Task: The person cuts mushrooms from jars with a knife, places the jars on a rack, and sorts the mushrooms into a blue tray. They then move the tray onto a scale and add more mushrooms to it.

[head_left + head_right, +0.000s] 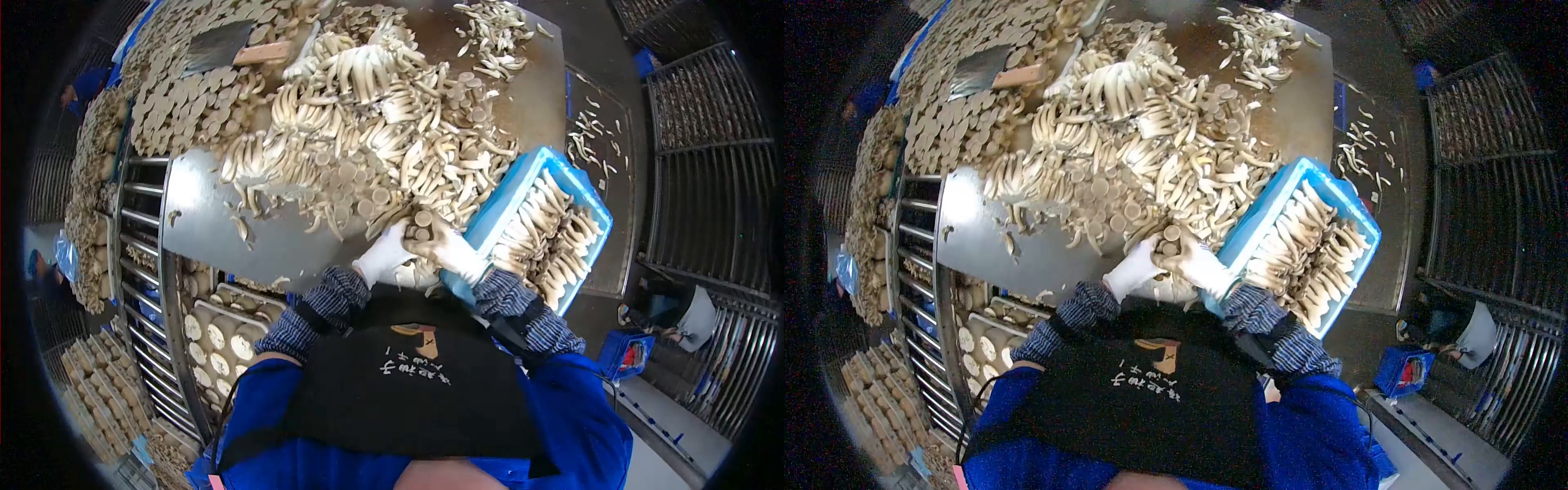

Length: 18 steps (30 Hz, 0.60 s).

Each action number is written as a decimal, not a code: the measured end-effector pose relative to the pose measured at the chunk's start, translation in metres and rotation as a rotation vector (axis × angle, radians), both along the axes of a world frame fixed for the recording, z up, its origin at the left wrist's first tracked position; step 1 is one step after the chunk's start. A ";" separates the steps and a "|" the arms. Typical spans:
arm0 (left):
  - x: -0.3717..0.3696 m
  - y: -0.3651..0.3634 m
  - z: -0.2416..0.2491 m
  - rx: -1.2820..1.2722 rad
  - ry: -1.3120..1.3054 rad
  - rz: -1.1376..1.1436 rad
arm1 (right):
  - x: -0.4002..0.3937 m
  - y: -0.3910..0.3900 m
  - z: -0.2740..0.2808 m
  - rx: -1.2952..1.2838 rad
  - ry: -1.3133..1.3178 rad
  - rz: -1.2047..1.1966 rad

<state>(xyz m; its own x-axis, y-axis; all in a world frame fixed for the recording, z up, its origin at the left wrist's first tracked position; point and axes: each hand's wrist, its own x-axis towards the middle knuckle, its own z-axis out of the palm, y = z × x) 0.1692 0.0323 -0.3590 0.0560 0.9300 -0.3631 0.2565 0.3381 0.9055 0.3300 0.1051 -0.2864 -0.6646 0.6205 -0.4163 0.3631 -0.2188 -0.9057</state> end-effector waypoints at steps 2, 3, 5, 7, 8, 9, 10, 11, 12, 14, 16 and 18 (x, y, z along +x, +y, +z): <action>-0.005 0.012 0.013 -0.091 0.190 0.001 | 0.015 0.035 0.004 0.312 -0.081 0.162; -0.009 0.016 0.022 -0.032 0.283 -0.030 | 0.032 0.058 0.001 0.066 -0.046 0.077; -0.010 0.015 0.027 0.125 0.302 0.048 | 0.040 0.098 0.012 0.540 -0.291 -0.063; -0.006 0.028 0.035 0.149 0.303 0.073 | 0.043 0.145 0.008 0.330 -0.379 -0.244; -0.003 0.036 0.043 0.177 0.306 0.105 | 0.048 0.169 -0.015 0.633 -0.411 -0.225; 0.000 0.048 0.056 0.173 0.302 0.098 | 0.051 0.191 -0.037 0.938 -0.440 -0.197; 0.003 0.064 0.071 0.152 0.245 0.094 | 0.048 0.206 -0.037 0.953 -0.431 -0.152; 0.007 0.078 0.076 0.130 0.187 0.093 | 0.047 0.222 -0.047 1.029 -0.400 -0.104; 0.013 0.092 0.060 0.257 0.272 0.070 | 0.045 0.235 -0.056 1.029 -0.407 -0.071; 0.025 0.128 0.063 0.297 0.367 -0.018 | 0.041 0.256 -0.065 1.025 -0.413 -0.030; 0.034 0.164 0.056 0.346 0.534 -0.165 | 0.034 0.272 -0.046 0.595 -0.338 -0.068; 0.039 0.194 0.026 0.348 0.616 -0.226 | 0.034 0.293 -0.033 0.322 -0.253 -0.121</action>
<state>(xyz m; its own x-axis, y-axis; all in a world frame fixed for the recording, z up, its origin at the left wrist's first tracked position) 0.2084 0.2260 -0.3328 0.1414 0.9870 -0.0770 0.7819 -0.0636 0.6202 0.3641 0.3984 -0.3192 -0.4810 0.8124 -0.3295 0.5720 0.0060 -0.8202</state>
